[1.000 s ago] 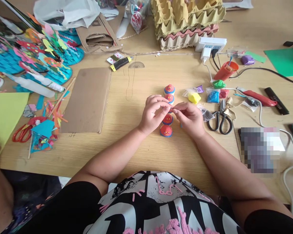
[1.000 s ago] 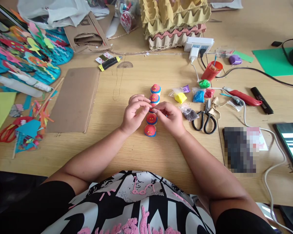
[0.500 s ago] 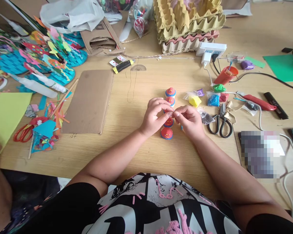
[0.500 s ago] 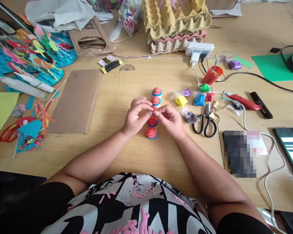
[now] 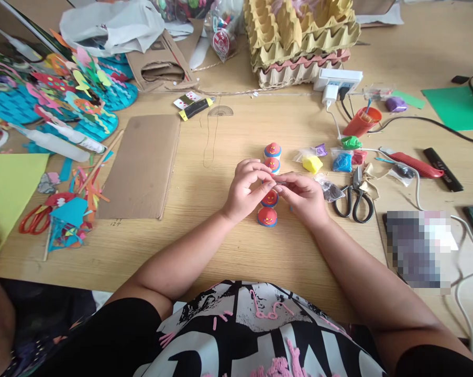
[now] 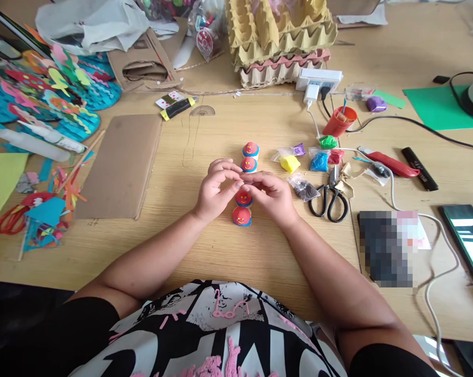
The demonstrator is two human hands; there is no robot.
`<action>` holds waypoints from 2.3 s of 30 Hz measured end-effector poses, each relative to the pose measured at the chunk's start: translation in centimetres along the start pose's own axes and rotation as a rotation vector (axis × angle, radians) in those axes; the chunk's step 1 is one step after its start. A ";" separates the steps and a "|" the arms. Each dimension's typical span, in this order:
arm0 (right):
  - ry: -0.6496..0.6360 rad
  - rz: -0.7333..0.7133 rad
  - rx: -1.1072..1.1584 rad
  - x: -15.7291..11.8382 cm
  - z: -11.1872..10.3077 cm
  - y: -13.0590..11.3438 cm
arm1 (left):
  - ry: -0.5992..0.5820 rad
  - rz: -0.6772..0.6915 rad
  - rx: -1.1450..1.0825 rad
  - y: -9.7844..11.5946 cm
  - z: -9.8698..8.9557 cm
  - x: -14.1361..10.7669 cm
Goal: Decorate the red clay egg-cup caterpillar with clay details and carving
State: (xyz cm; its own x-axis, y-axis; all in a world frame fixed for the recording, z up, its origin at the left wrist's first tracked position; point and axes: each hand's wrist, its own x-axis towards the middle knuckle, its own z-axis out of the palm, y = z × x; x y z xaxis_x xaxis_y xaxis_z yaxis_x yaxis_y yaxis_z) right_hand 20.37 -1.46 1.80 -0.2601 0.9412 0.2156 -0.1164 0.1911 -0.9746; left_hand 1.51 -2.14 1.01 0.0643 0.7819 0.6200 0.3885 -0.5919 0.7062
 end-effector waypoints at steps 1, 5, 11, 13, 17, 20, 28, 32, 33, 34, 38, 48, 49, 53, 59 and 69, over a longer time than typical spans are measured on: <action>0.012 -0.020 -0.018 0.0 0.0 -0.1 | 0.002 -0.002 0.001 0.0 0.0 0.0; 0.045 -0.051 0.003 0.1 0.2 -0.5 | 0.006 -0.006 0.000 0.1 0.0 -0.1; 0.092 0.036 0.098 0.2 0.2 -0.3 | 0.018 -0.002 0.011 0.4 -0.1 0.0; 0.106 0.067 0.120 0.2 0.1 -0.2 | 0.011 -0.005 0.039 0.4 -0.1 0.0; 0.109 0.073 0.107 0.2 0.0 -0.2 | -0.025 0.042 0.077 0.2 -0.1 -0.1; 0.091 0.055 0.059 0.1 0.1 -0.6 | -0.027 0.080 0.064 0.1 -0.1 -0.2; 0.045 0.050 -0.007 0.1 0.2 -0.6 | -0.019 0.120 0.043 0.0 0.1 -0.2; 0.018 0.055 -0.041 0.1 0.1 -0.4 | 0.000 0.129 0.041 0.0 0.2 -0.2; 0.010 0.061 -0.053 0.1 0.0 -0.4 | 0.007 0.131 0.034 0.0 0.2 -0.2; 0.005 0.064 -0.060 0.1 0.0 -0.4 | 0.011 0.130 0.029 0.0 0.2 -0.2; 0.001 0.062 0.041 0.2 -0.1 -0.4 | 0.019 0.101 0.026 -0.1 0.2 -0.2; 0.003 0.085 0.042 0.2 0.3 -0.9 | 0.014 0.106 0.068 0.3 -0.1 0.0; 0.010 0.078 0.022 0.1 0.3 -0.9 | 0.009 0.106 0.078 0.3 -0.1 0.0; 0.016 0.055 -0.057 -0.1 0.2 -1.1 | 0.031 0.113 0.078 0.6 0.0 0.0; 0.005 0.085 -0.147 -0.2 0.2 -1.6 | 0.001 0.062 0.073 0.5 0.2 -0.2; 0.027 0.106 -0.152 -0.2 0.4 -1.9 | -0.029 0.013 0.071 0.5 0.0 -0.2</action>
State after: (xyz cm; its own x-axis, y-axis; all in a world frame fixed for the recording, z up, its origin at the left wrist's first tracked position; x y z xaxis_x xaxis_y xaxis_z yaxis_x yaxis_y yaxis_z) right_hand 20.22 -2.08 3.61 -0.2370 0.9650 0.1119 0.0566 0.1287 -0.9901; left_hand 1.72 -2.63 1.24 0.0958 0.7799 0.6186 0.4518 -0.5878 0.6711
